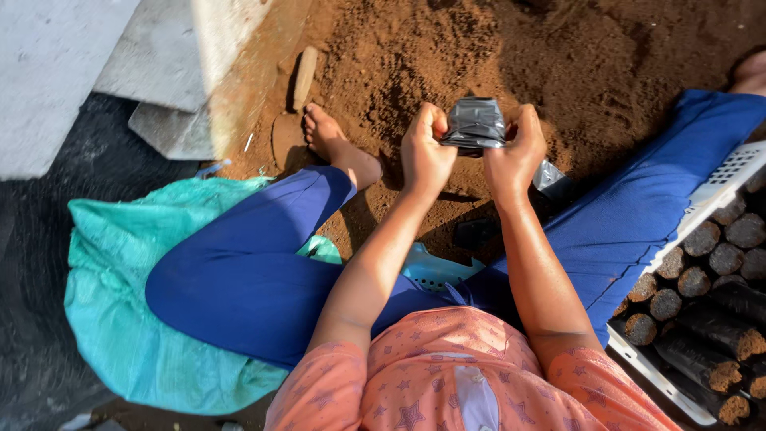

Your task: The person scoops soil from a large pile and packs it into small black plastic nursery pots. They then place the filled pots into a white plastic crate nearby.

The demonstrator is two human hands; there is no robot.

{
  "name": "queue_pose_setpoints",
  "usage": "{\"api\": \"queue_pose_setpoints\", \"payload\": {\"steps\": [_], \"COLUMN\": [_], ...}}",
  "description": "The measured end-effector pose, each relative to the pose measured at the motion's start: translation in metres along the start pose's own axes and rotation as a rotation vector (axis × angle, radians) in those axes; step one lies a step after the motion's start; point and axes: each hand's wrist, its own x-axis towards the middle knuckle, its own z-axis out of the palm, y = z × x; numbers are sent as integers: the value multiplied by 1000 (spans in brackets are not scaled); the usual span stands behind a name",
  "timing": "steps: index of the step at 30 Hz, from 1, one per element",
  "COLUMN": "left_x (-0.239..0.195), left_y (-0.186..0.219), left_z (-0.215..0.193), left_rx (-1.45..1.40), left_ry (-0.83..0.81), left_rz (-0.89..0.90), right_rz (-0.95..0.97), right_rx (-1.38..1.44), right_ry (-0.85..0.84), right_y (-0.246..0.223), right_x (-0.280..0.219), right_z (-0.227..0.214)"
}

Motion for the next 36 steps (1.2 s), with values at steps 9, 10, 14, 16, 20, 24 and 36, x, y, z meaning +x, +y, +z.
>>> {"api": "queue_pose_setpoints", "payload": {"steps": [9,10,14,16,20,24,36], "left_x": [-12,-10,2,7,19,26,53], "left_y": [-8,-10,-19,-22,-22,-18,-20], "left_z": [-16,-17,-23,-26,-27,-26,-32], "left_rx": [258,263,246,235,152,183,137], "left_ry": [-496,-501,-574,-570,-427,-402,-298], "left_rz": [243,233,24,-77,-75,-233,-325], "right_rz": [360,375,625,691,825,898,318], "right_rx": [-166,65,272,110,444,402,-204], "right_ry": [-786,-891,-535,-223,157,233,-211], "right_y": [72,88,180,233,323,365,234], "right_x": [31,37,75,98,153,205,158], "right_z": [-17,-28,-70,-80,-103,-88,26]}}
